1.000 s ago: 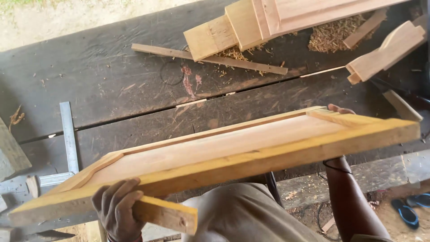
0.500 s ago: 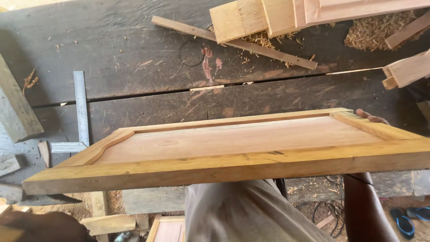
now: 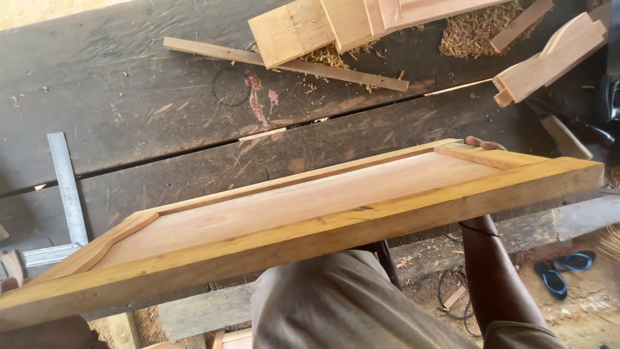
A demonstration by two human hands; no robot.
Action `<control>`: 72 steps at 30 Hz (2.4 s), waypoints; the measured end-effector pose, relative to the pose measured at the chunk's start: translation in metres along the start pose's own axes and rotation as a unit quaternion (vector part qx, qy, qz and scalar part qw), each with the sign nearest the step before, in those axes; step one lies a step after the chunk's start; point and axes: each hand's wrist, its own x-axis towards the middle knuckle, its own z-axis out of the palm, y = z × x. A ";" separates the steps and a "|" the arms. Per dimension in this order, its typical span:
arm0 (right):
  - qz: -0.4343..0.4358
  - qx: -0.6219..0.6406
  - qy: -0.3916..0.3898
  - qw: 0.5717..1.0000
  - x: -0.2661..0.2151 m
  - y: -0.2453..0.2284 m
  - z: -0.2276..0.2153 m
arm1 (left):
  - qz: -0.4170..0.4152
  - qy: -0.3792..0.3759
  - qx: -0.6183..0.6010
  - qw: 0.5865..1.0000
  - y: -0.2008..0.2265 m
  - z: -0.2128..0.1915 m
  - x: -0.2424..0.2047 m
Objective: The person hammers nails into a wooden frame on a workbench, then fits and presses a decorative wood piece into the frame's panel groove, repositions the frame, and walks around the workshop picking up scrap wood and a pencil from the floor.
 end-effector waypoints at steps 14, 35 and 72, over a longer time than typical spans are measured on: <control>-0.004 -0.143 -0.041 0.989 -0.083 -0.091 0.045 | -0.282 0.256 -0.662 0.645 0.048 0.027 0.071; -0.023 0.114 0.038 0.992 0.099 -0.004 -0.067 | -0.356 0.291 -0.671 0.581 0.073 0.032 0.165; 0.151 -0.252 -0.048 0.955 -0.042 -0.065 0.005 | -0.379 -0.116 -0.213 0.893 -0.043 0.163 0.022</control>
